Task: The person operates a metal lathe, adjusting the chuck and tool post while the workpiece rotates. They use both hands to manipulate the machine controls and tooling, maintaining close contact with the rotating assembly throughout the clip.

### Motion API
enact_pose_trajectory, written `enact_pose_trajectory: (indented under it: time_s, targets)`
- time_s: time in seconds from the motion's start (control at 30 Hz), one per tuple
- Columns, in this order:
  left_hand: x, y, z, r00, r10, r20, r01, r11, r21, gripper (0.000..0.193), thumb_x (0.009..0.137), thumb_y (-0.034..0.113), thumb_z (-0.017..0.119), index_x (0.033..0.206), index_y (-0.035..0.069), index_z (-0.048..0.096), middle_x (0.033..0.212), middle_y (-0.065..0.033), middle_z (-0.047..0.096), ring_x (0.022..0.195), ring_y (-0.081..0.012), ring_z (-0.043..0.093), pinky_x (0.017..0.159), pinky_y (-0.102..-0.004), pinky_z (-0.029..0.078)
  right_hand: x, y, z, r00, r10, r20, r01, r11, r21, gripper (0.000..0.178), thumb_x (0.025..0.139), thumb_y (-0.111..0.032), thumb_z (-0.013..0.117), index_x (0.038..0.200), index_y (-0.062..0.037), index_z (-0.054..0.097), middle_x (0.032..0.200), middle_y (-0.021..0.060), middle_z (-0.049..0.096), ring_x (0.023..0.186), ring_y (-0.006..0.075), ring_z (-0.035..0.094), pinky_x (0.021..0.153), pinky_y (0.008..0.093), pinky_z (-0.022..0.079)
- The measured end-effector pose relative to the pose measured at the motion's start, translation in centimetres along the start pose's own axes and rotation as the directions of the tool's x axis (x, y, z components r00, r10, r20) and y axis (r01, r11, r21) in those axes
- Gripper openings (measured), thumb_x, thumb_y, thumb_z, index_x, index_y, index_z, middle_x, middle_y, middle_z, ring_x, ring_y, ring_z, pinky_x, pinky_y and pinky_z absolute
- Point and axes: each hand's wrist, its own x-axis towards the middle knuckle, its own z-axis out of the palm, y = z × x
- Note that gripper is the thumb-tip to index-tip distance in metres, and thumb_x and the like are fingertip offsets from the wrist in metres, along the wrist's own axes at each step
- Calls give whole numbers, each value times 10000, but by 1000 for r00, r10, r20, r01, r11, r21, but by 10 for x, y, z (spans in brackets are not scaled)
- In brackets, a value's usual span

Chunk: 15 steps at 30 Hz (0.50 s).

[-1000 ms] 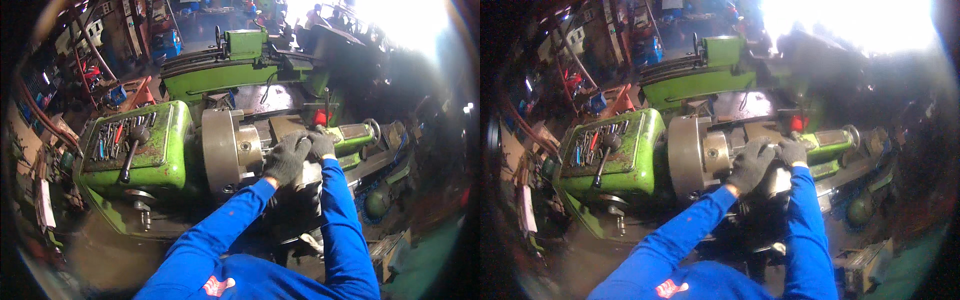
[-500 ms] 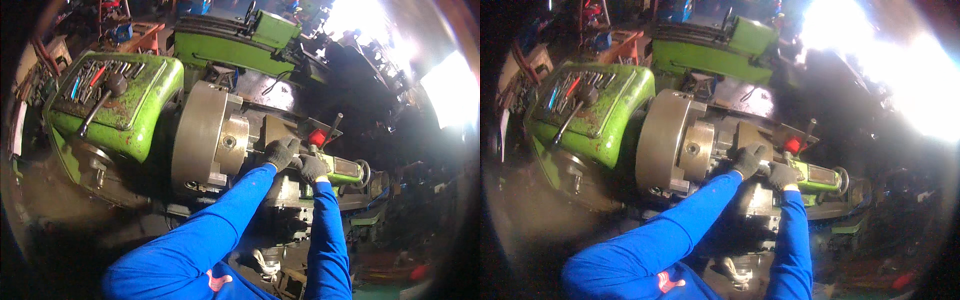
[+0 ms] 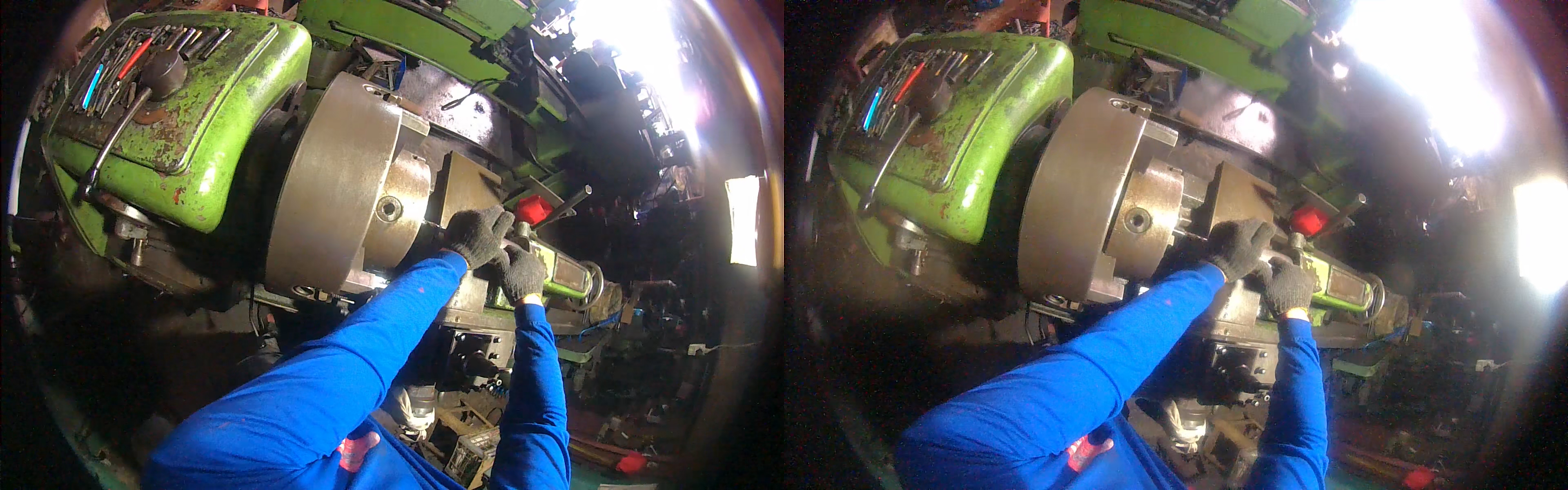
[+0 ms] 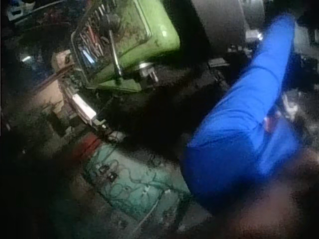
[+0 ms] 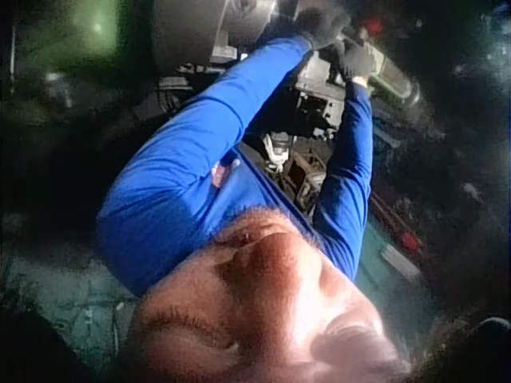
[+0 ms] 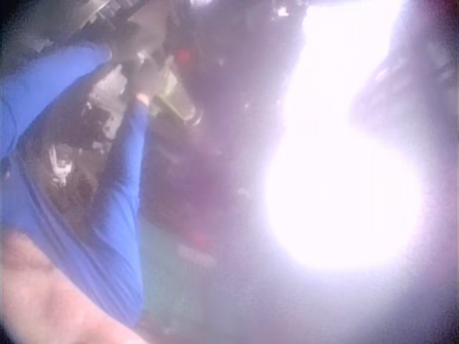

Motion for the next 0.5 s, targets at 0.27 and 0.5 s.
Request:
enact_pose_trajectory:
  time_s: [0.27, 0.5]
  targets:
    - [4, -12, 11, 997, -26, 77, 25, 1000, 11, 342, 1119, 418, 563, 1043, 143, 751, 999, -182, 765, 928, -469, 736, 810, -585, 568, -4, -3, -6, 998, -47, -52, 49, 999, 22, 716, 1031, -739, 556, 1110, -89, 845, 996, 242, 804, 967, 475, 764, 891, 573, 573]
    - [3, -12, 6, 998, 12, 54, -10, 999, -33, 341, 1120, 410, 551, 1066, 146, 761, 1027, -178, 768, 956, -465, 738, 830, -580, 575, -7, -15, -13, 1000, 6, 7, -6, 1000, -2, 676, 1035, -703, 562, 1130, -97, 848, 1030, 255, 804, 1006, 472, 770, 929, 577, 569]
